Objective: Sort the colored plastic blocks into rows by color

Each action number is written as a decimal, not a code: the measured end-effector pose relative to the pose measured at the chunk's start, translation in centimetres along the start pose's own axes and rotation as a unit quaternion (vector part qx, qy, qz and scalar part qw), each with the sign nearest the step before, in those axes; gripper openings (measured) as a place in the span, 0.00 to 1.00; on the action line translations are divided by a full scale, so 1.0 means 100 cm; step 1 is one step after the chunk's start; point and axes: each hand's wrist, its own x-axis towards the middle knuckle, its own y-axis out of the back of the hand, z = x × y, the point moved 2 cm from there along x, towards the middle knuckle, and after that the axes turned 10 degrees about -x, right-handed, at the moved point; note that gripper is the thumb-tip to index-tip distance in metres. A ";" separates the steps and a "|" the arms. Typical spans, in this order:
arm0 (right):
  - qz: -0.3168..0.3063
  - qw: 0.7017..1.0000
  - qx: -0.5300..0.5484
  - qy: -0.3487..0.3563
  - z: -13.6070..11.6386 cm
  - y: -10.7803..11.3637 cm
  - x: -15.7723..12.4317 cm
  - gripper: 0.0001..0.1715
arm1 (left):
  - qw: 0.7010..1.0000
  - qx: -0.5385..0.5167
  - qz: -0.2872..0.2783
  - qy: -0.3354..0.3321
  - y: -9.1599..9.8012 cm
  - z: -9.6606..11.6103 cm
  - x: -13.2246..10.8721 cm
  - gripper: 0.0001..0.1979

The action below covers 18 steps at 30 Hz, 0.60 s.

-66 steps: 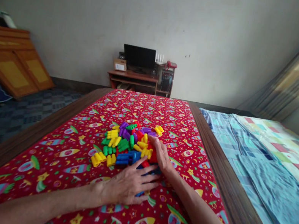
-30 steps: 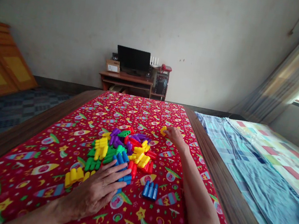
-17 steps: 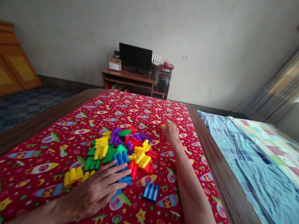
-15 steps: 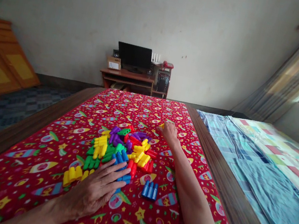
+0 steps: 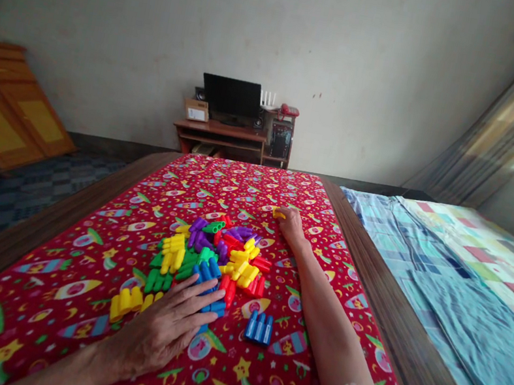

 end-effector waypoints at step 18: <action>-0.286 0.936 0.010 0.205 -0.088 0.065 -0.031 0.13 | 1.000 -0.011 0.008 0.004 0.000 0.001 0.000 0.15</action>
